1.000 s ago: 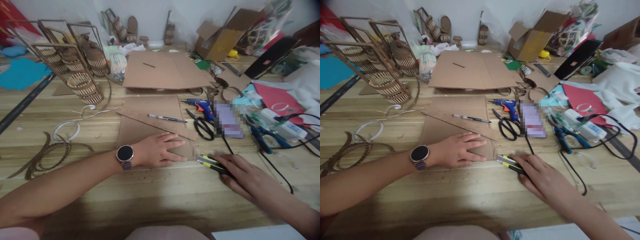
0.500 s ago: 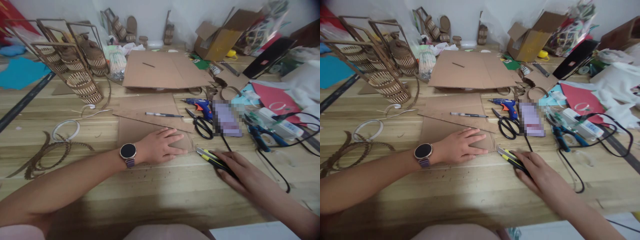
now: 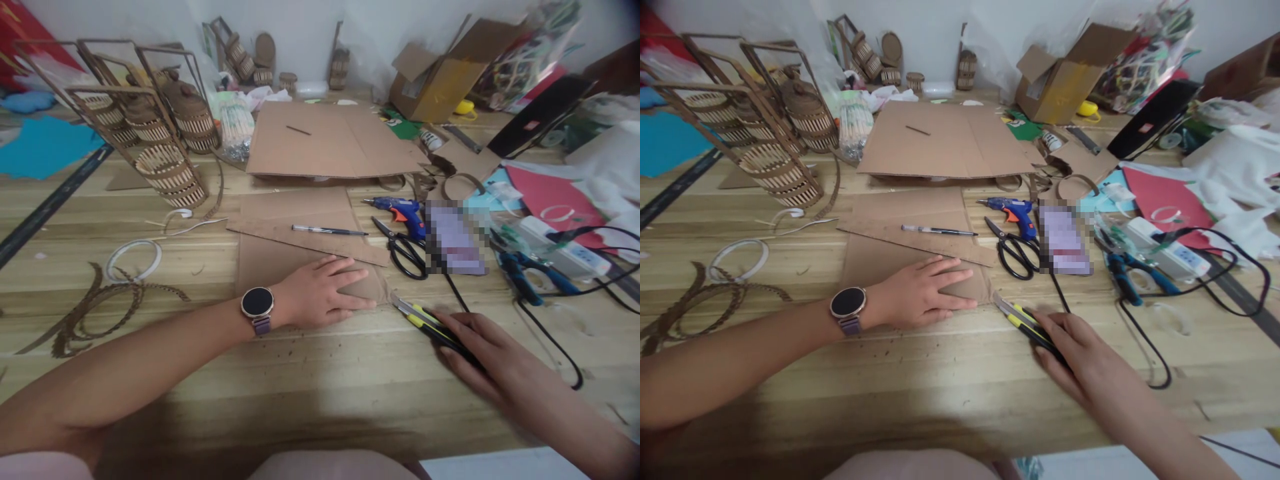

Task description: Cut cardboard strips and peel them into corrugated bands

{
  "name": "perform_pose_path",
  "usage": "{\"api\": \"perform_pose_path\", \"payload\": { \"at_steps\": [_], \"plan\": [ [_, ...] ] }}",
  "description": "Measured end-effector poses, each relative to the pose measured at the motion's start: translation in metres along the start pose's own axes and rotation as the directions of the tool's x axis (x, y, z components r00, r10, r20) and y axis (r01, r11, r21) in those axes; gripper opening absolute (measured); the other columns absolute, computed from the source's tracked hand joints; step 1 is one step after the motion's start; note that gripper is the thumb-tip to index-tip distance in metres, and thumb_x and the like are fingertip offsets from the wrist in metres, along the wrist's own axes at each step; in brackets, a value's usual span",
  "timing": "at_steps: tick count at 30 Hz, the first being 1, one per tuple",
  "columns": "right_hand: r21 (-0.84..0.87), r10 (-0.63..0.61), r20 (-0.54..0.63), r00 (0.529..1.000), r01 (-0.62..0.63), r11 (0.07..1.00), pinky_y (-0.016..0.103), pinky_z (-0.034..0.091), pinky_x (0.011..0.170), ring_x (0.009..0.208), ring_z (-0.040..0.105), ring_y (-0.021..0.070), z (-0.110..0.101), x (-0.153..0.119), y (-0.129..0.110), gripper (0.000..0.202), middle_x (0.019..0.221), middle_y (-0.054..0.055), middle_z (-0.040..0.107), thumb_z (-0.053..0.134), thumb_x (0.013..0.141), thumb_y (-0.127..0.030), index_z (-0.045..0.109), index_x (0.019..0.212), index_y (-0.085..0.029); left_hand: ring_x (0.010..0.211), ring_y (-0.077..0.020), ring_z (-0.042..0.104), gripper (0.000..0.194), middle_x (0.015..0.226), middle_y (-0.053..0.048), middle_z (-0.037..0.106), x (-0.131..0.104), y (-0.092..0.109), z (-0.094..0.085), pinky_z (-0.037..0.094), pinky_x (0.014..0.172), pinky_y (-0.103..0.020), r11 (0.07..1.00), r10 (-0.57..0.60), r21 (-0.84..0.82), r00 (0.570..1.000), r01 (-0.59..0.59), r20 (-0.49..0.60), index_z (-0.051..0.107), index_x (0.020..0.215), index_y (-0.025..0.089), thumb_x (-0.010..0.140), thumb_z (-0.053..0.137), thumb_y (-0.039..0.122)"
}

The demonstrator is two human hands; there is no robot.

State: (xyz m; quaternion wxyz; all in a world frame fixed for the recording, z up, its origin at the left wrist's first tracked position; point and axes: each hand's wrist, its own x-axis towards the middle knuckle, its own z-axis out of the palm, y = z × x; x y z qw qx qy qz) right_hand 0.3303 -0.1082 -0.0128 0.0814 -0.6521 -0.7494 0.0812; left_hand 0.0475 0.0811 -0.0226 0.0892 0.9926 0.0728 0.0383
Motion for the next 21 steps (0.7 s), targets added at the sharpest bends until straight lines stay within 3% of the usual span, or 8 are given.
{"api": "perform_pose_path", "payload": {
  "at_steps": [15,21],
  "plan": [
    [-0.051,-0.010,-0.043,0.999,0.008,0.999,0.030,0.061,0.084,0.098,0.073,0.0233,0.0069,-0.0043,-0.0066,0.048,0.115,0.013,0.068,0.044,0.098,-0.047,0.057,0.135,-0.019,0.149,-0.0302,0.029,0.041,0.160,-0.001,0.037,0.0002,-0.0015,0.0017,0.023,0.121,-0.050,0.998,0.006,0.054,1.000,-0.006,0.010,0.049,0.144,0.043,0.103,0.044,0.043],
    [-0.052,-0.046,-0.051,0.998,0.043,0.998,0.028,0.061,0.084,0.097,0.073,0.0228,0.0048,-0.0039,-0.0058,0.047,0.114,0.012,0.069,0.044,0.099,-0.046,0.057,0.136,-0.020,0.150,-0.0288,0.027,0.050,0.161,-0.004,0.036,-0.0010,-0.0047,0.0079,0.018,0.123,-0.047,0.998,0.025,0.050,1.000,-0.025,-0.010,0.042,0.151,0.029,0.104,0.037,0.045]
  ]
}}
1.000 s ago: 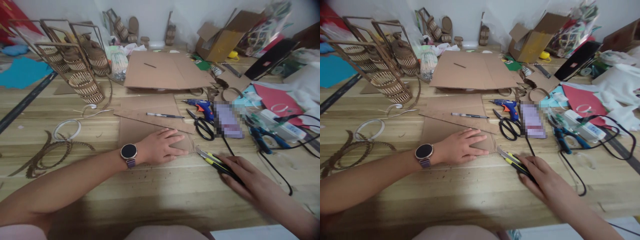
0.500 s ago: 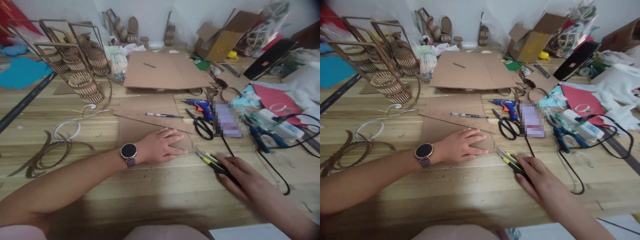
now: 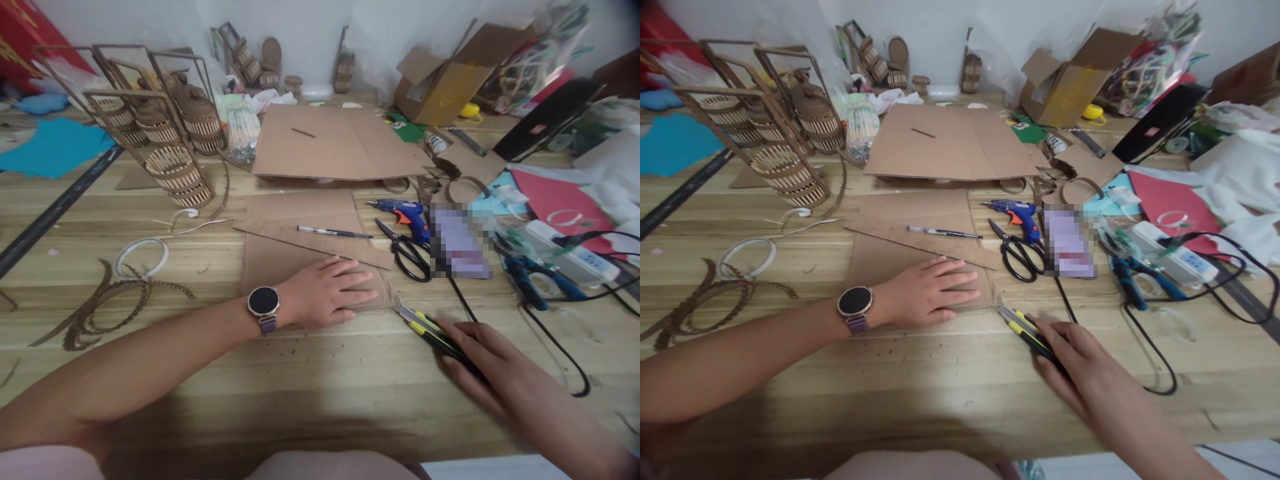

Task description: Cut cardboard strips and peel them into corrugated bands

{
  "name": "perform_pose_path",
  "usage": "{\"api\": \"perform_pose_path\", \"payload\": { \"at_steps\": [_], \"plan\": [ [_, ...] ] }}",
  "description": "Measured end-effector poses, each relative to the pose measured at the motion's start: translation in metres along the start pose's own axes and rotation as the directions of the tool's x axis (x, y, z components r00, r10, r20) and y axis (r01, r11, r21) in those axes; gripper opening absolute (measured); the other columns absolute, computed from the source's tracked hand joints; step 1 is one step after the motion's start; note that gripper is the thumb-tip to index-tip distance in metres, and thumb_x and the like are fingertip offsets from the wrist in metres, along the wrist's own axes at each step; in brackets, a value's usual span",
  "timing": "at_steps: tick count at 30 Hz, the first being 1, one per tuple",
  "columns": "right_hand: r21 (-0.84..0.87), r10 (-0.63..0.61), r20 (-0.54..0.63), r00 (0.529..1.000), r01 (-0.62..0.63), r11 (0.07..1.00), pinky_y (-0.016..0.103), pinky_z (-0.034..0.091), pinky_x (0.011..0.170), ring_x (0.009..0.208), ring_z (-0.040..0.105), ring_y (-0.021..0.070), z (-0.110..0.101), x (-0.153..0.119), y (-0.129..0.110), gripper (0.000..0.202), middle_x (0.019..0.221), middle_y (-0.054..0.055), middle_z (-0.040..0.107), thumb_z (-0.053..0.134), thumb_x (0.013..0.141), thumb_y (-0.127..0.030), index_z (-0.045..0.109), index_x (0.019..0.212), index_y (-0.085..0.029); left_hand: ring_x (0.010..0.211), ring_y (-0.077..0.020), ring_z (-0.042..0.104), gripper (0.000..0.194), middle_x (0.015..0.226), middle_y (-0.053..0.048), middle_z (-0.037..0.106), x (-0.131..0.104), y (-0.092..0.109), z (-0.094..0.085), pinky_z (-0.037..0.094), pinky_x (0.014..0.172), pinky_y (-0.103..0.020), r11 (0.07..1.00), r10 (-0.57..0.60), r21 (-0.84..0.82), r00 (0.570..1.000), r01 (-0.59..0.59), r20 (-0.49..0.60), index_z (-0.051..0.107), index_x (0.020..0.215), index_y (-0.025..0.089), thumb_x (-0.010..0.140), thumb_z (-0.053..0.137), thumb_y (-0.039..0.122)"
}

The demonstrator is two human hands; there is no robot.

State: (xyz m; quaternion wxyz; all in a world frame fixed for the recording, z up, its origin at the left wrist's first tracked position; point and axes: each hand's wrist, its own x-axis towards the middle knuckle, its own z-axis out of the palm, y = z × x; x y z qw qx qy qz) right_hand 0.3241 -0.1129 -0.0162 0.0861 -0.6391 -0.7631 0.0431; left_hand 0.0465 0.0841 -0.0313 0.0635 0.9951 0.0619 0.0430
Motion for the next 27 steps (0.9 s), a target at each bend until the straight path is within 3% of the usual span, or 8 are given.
{"api": "perform_pose_path", "payload": {
  "at_steps": [11,15,27],
  "plan": [
    [0.043,0.026,0.031,0.999,-0.028,0.999,0.030,0.061,0.086,0.100,0.073,0.0239,0.0001,0.0008,0.0010,0.048,0.115,0.013,0.069,0.043,0.099,-0.048,0.058,0.134,-0.020,0.148,-0.0280,0.030,0.053,0.161,-0.004,0.037,0.0016,-0.0007,0.0011,0.018,0.123,-0.047,1.000,-0.009,0.013,1.000,0.009,-0.024,0.043,0.150,0.026,0.104,0.034,0.051],
    [0.038,0.014,0.023,1.000,-0.015,0.999,0.030,0.061,0.086,0.099,0.073,0.0233,-0.0004,0.0044,-0.0035,0.047,0.112,0.014,0.069,0.041,0.099,-0.048,0.061,0.131,-0.018,0.148,-0.0260,0.031,0.050,0.159,-0.002,0.040,0.0022,-0.0006,-0.0004,0.019,0.122,-0.045,1.000,-0.023,-0.018,0.999,0.023,-0.030,0.045,0.149,0.027,0.107,0.026,0.045],
    [0.028,0.018,0.005,1.000,-0.018,0.999,0.030,0.061,0.086,0.099,0.073,0.0232,0.0022,-0.0017,-0.0075,0.048,0.112,0.013,0.069,0.043,0.099,-0.046,0.058,0.134,-0.018,0.146,-0.0253,0.033,0.046,0.158,0.000,0.041,0.0029,0.0023,-0.0025,0.018,0.122,-0.045,0.997,-0.065,-0.037,0.997,0.064,-0.031,0.048,0.147,0.029,0.106,0.030,0.040]
  ]
}}
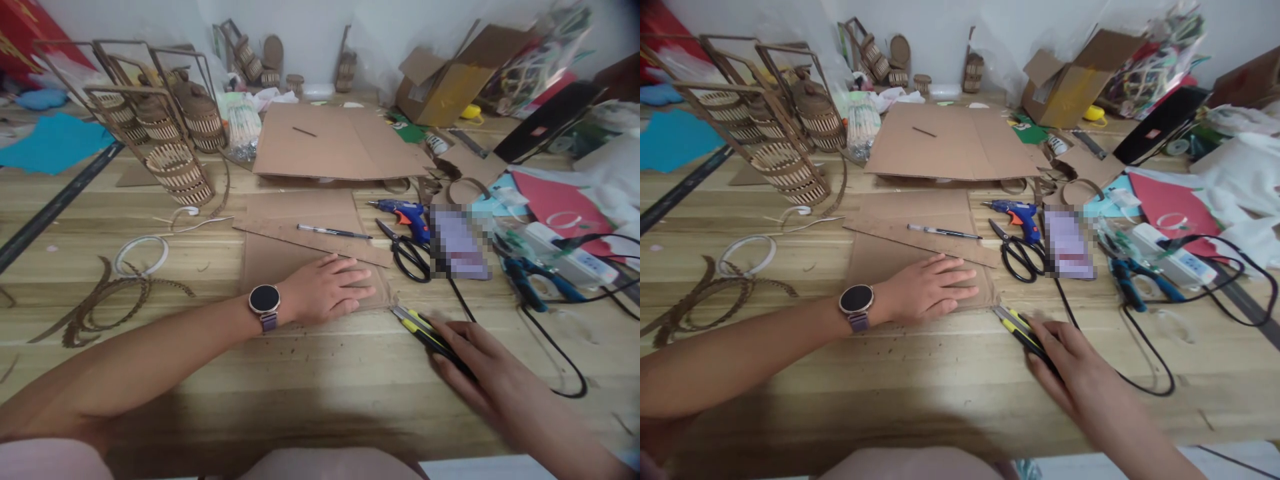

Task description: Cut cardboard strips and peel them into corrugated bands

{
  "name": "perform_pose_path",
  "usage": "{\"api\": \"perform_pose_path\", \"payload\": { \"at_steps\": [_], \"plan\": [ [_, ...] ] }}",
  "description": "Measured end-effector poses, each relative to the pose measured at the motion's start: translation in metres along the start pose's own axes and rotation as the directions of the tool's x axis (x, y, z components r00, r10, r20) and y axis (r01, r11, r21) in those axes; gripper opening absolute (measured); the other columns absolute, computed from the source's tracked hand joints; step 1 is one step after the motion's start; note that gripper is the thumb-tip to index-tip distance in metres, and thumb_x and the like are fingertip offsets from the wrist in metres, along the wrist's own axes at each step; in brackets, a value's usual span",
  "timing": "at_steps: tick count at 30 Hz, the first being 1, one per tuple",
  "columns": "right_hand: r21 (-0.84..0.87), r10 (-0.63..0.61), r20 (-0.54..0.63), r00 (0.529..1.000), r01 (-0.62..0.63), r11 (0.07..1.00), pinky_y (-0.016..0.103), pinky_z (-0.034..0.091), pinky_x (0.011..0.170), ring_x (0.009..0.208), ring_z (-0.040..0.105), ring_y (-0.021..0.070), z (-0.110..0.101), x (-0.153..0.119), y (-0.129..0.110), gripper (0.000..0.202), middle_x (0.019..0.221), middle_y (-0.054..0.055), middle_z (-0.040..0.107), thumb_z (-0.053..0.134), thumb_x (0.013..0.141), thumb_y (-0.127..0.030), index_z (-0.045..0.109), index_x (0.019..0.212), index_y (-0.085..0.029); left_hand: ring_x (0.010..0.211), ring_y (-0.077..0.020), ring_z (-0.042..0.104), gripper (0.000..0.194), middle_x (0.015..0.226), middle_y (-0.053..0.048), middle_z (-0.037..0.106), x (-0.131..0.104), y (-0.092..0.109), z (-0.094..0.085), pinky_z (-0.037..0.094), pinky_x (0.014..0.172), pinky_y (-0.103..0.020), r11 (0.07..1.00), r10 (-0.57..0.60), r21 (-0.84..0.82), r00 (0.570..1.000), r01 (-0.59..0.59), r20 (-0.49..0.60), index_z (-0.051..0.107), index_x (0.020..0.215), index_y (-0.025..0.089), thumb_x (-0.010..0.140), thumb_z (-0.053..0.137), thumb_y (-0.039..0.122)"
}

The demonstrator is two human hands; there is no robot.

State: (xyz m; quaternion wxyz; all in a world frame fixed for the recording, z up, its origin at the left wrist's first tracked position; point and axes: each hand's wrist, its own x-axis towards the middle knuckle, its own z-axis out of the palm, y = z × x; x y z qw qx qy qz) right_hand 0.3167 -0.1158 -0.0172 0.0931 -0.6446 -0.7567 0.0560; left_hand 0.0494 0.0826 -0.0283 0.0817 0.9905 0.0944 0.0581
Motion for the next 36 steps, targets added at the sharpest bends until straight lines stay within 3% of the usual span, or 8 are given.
{"api": "perform_pose_path", "payload": {
  "at_steps": [6,14,25,29,34,36],
  "plan": [
    [0.032,0.017,0.077,0.997,-0.020,0.999,0.033,0.060,0.090,0.103,0.072,0.0253,-0.003,-0.002,-0.001,0.047,0.117,0.013,0.068,0.045,0.099,-0.044,0.056,0.138,-0.021,0.147,-0.0263,0.032,0.047,0.159,-0.002,0.041,0.001,0.001,-0.001,0.020,0.121,-0.046,1.000,-0.008,0.000,1.000,0.008,0.016,0.046,0.148,0.027,0.106,0.029,0.040],
    [0.010,-0.001,0.069,0.998,0.000,1.000,0.029,0.060,0.089,0.104,0.072,0.0231,-0.001,-0.006,0.000,0.047,0.120,0.012,0.068,0.048,0.098,-0.042,0.054,0.140,-0.020,0.146,-0.0261,0.033,0.047,0.158,-0.001,0.043,0.000,0.001,-0.001,0.019,0.121,-0.046,1.000,-0.009,0.014,1.000,0.009,0.016,0.046,0.148,0.029,0.106,0.029,0.039],
    [0.018,0.013,0.050,0.999,-0.014,1.000,0.036,0.060,0.091,0.104,0.072,0.0259,0.002,-0.002,-0.005,0.046,0.117,0.013,0.069,0.047,0.097,-0.045,0.058,0.136,-0.021,0.145,-0.0287,0.034,0.046,0.158,-0.002,0.042,0.001,0.002,0.001,0.020,0.121,-0.048,1.000,-0.011,0.004,1.000,0.011,-0.006,0.048,0.147,0.026,0.105,0.034,0.038],
    [0.015,0.016,0.018,1.000,-0.016,1.000,0.034,0.061,0.087,0.103,0.072,0.0251,0.002,0.007,-0.011,0.046,0.113,0.013,0.069,0.044,0.098,-0.046,0.060,0.133,-0.021,0.147,-0.0312,0.032,0.046,0.158,-0.004,0.042,0.003,0.004,-0.002,0.021,0.122,-0.050,0.999,-0.046,-0.010,0.999,0.046,-0.007,0.050,0.146,0.023,0.105,0.034,0.038],
    [0.031,0.053,0.007,0.999,-0.053,0.998,0.034,0.061,0.087,0.103,0.071,0.0252,0.000,0.012,-0.008,0.047,0.114,0.012,0.068,0.043,0.098,-0.046,0.059,0.136,-0.022,0.149,-0.0223,0.029,0.048,0.158,-0.008,0.041,-0.008,-0.012,-0.013,0.025,0.122,-0.038,0.997,0.057,-0.057,0.998,-0.056,0.019,0.047,0.148,0.016,0.107,0.029,0.037],
    [0.021,0.082,0.008,0.997,-0.082,0.996,0.036,0.061,0.087,0.103,0.071,0.0257,0.000,0.014,-0.004,0.048,0.115,0.012,0.068,0.043,0.098,-0.048,0.059,0.134,-0.022,0.149,-0.0238,0.029,0.048,0.158,-0.008,0.042,-0.017,-0.021,-0.015,0.025,0.123,-0.039,0.996,0.085,-0.044,0.996,-0.084,0.023,0.048,0.146,0.016,0.107,0.030,0.037]
  ]
}}
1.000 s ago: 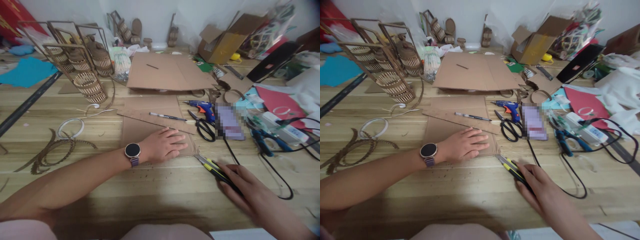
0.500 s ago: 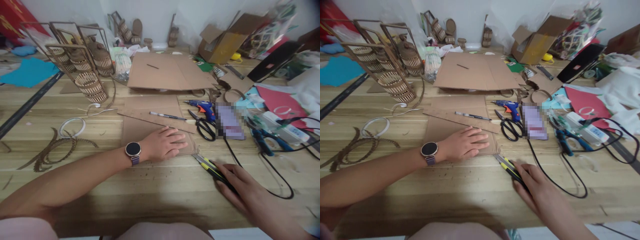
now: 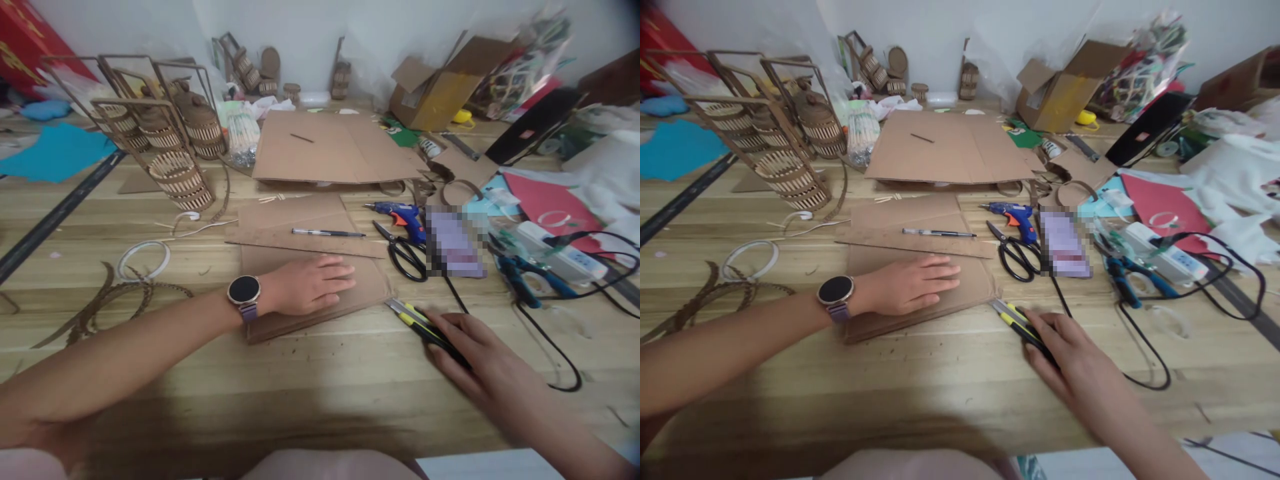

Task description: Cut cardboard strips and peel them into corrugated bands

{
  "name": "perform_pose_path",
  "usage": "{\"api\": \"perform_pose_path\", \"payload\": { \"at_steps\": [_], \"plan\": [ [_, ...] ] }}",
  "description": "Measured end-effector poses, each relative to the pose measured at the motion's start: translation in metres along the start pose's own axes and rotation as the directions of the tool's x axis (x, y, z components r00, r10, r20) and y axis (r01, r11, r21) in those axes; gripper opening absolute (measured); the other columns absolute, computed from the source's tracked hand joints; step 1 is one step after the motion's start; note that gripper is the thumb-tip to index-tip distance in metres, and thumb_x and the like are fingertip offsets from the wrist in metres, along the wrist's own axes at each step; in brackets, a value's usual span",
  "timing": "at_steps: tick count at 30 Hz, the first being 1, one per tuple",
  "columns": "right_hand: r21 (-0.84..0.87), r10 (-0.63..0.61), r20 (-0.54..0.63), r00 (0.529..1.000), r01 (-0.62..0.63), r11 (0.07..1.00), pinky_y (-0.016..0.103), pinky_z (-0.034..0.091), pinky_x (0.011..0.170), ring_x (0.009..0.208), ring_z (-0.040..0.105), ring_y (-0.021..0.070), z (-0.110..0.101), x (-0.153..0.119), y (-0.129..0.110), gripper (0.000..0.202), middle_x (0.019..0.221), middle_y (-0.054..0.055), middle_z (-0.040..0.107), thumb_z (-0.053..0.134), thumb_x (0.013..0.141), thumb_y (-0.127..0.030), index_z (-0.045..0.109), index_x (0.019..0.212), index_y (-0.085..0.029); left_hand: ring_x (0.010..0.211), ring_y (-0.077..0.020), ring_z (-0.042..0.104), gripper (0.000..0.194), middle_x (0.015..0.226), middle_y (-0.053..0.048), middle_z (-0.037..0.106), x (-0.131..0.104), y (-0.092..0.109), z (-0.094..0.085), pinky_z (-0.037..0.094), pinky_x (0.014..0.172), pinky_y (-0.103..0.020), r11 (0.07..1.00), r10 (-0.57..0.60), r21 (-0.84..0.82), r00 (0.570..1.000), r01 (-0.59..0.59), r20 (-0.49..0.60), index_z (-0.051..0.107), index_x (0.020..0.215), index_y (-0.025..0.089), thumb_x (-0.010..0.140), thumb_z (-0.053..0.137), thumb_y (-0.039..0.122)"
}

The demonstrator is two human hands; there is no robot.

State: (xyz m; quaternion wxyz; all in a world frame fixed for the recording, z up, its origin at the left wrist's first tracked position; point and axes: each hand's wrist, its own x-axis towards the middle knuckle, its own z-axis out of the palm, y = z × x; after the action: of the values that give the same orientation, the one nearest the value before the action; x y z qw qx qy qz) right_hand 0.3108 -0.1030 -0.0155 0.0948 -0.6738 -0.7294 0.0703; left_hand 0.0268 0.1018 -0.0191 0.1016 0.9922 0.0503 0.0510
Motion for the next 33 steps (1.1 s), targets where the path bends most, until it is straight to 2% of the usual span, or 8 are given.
{"api": "perform_pose_path", "payload": {
  "at_steps": [4,9,18,23,30,33],
  "plan": [
    [-0.017,-0.002,-0.002,1.000,0.002,1.000,0.040,0.059,0.090,0.105,0.069,0.0270,0.000,0.008,0.007,0.050,0.115,0.013,0.067,0.041,0.098,-0.051,0.060,0.131,-0.020,0.149,-0.0292,0.029,0.047,0.160,-0.008,0.039,-0.013,-0.008,0.004,0.023,0.123,-0.046,0.999,0.001,0.033,1.000,-0.001,-0.003,0.047,0.148,0.020,0.106,0.035,0.038],
    [-0.006,-0.032,-0.010,0.999,0.032,0.999,0.040,0.058,0.090,0.105,0.069,0.0274,-0.001,0.011,0.009,0.046,0.113,0.012,0.068,0.043,0.097,-0.050,0.061,0.130,-0.022,0.149,-0.0271,0.030,0.046,0.160,-0.006,0.039,-0.011,-0.005,0.008,0.023,0.123,-0.045,0.999,-0.033,0.040,0.999,0.034,-0.028,0.048,0.148,0.023,0.105,0.038,0.038],
    [-0.013,-0.073,-0.033,0.997,0.072,0.997,0.040,0.059,0.088,0.101,0.069,0.0271,0.001,0.011,0.013,0.044,0.109,0.012,0.068,0.045,0.096,-0.049,0.063,0.126,-0.022,0.149,-0.0270,0.029,0.046,0.160,-0.004,0.038,-0.009,-0.002,0.006,0.022,0.123,-0.044,0.996,-0.067,0.058,0.998,0.066,0.009,0.047,0.148,0.024,0.106,0.035,0.038],
    [-0.020,-0.108,-0.048,0.993,0.107,0.994,0.038,0.058,0.087,0.101,0.069,0.0261,0.003,0.006,0.021,0.045,0.111,0.011,0.067,0.046,0.097,-0.047,0.058,0.132,-0.023,0.149,-0.0274,0.031,0.046,0.160,-0.004,0.038,-0.009,-0.002,0.006,0.023,0.123,-0.044,0.995,-0.078,0.055,0.997,0.078,0.009,0.047,0.148,0.025,0.106,0.034,0.038],
    [-0.051,-0.125,-0.010,0.992,0.124,0.991,0.040,0.059,0.085,0.100,0.069,0.0274,0.003,0.013,0.031,0.048,0.111,0.012,0.067,0.042,0.097,-0.053,0.061,0.128,-0.021,0.149,-0.0278,0.030,0.046,0.160,-0.005,0.038,-0.009,-0.002,0.006,0.022,0.123,-0.046,0.996,-0.075,0.057,0.997,0.074,0.008,0.047,0.148,0.025,0.106,0.035,0.037],
    [-0.047,-0.146,-0.001,0.989,0.146,0.988,0.039,0.059,0.086,0.100,0.069,0.0267,0.002,0.013,0.033,0.046,0.111,0.012,0.068,0.043,0.098,-0.050,0.060,0.130,-0.022,0.149,-0.0276,0.030,0.045,0.161,-0.005,0.037,-0.009,-0.001,0.006,0.022,0.123,-0.045,0.994,-0.087,0.063,0.996,0.085,0.017,0.046,0.149,0.025,0.106,0.035,0.037]
  ]
}}
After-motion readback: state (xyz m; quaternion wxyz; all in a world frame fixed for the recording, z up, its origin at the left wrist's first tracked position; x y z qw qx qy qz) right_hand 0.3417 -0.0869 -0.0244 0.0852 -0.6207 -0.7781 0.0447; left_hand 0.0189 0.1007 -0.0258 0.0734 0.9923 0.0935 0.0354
